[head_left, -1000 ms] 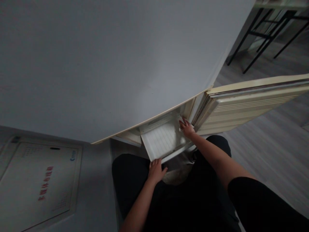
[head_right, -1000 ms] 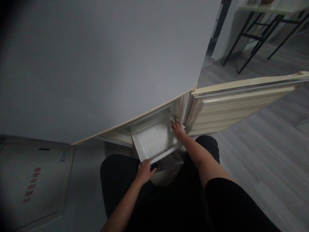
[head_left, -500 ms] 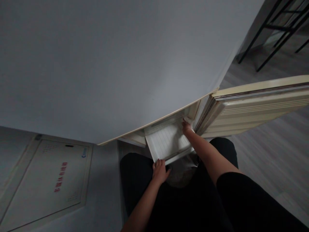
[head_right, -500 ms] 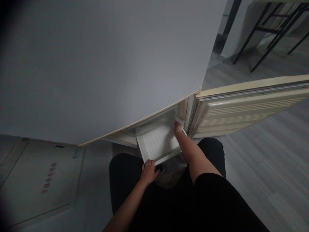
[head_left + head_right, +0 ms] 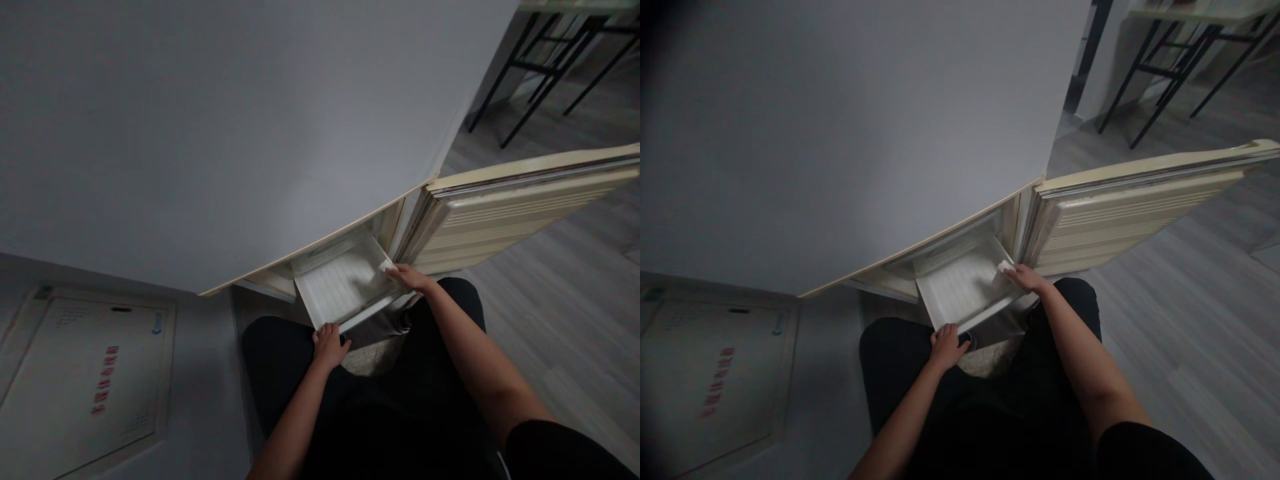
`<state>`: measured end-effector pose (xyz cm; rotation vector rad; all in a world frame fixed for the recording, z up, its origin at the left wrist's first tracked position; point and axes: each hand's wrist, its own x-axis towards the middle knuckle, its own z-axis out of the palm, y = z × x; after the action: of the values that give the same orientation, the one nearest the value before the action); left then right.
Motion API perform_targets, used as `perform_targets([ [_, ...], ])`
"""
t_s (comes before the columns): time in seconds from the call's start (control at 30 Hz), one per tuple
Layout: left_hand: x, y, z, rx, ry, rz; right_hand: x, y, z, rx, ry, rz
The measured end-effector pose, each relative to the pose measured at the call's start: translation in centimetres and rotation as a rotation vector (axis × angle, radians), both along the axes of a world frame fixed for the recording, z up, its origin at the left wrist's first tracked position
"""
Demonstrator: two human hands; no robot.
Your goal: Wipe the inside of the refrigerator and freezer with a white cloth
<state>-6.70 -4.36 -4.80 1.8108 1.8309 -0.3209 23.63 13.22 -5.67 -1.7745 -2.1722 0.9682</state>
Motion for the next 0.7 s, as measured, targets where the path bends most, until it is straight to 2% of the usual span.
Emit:
perform_targets([
  [0.1,0.2,0.3,-0.2,-0.015,-0.002,0.014,1.9,-0.4,0.8,0.203,0.167,-0.364],
  [0.13,0.3,0.4,-0.3,-0.018,0.0,0.019,2.0,-0.5,0.8,0.275,0.201,-0.457],
  [0.17,0.4,0.4,-0.3,-0.019,0.0,0.023,1.7,-0.4,0.6,0.298,0.203,-0.483],
  [0.23,0.5,0.5,-0.5,-0.019,-0.002,0.027,0.5,-0.2,-0.2,0.195,0.131,-0.374],
  [0.3,0.5,0.5,-0.5,-0.021,-0.006,0.03,-1.0,0.4,-1.3,-0.005,0.011,-0.262],
  [0.4,0.4,0.4,-0.5,-0.017,-0.017,0.033,-2.6,2.0,-2.7,-0.176,-0.118,-0.236],
  [0.57,0.4,0.2,-0.2,0.001,-0.037,0.048,-2.8,5.2,-4.2,-0.167,-0.093,-0.135],
  [0.7,0.5,0.2,0.0,0.014,-0.055,0.072,-2.1,5.5,-4.7,-0.134,-0.085,-0.072],
])
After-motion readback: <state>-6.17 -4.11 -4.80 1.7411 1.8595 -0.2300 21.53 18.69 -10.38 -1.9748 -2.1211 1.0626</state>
